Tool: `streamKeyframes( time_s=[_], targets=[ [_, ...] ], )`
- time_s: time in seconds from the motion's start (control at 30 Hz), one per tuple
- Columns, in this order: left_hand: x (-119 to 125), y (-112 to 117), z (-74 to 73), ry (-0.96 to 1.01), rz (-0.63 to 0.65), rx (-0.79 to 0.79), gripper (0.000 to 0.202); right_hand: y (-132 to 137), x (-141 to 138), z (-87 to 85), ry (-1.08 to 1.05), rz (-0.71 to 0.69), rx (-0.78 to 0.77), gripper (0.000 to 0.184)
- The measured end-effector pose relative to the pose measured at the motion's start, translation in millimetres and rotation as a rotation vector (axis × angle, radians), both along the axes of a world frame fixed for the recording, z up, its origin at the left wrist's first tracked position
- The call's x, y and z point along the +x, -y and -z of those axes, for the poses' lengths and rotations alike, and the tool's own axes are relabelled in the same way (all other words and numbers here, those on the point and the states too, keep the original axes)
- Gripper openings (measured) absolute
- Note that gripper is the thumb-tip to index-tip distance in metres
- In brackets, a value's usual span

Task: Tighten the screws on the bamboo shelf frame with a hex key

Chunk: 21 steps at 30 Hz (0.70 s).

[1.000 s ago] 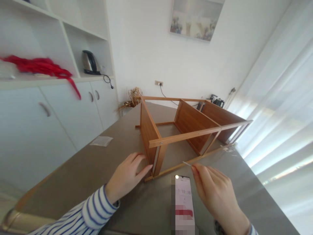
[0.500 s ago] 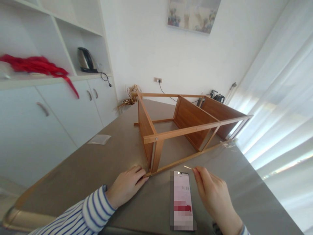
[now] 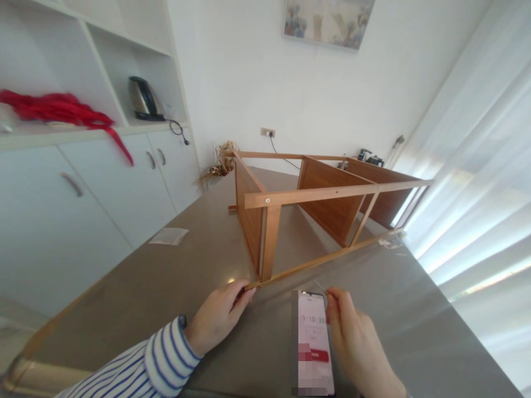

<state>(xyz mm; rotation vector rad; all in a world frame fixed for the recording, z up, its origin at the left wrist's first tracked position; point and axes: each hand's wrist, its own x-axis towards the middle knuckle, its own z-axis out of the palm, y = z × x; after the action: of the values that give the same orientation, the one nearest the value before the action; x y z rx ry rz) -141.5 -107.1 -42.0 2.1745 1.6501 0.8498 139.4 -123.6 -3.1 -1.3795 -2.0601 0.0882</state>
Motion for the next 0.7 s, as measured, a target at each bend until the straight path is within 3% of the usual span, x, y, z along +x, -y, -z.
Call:
streamKeyframes(
  time_s=[0.23, 0.4, 0.57, 0.7],
  targets=[
    [13, -7, -16.7, 0.215, -0.068, 0.144, 0.021, 2, -13, -12.5, -0.011, -0.048, 0.059, 0.021],
    [19, -13, -30.5, 0.349, -0.027, 0.146, 0.016, -1, -18, -20.2, -0.005, -0.088, 0.072, 0.018],
    [24, -24, -48.9, 0.365, 0.027, 0.211, 0.013, -9, -29, -38.4, 0.016, -0.137, 0.154, 0.015],
    [25, -33, -49.0, 0.403, 0.074, 0.256, 0.009, -18, -41, -54.3, 0.062, -0.173, 0.232, 0.013]
  ],
)
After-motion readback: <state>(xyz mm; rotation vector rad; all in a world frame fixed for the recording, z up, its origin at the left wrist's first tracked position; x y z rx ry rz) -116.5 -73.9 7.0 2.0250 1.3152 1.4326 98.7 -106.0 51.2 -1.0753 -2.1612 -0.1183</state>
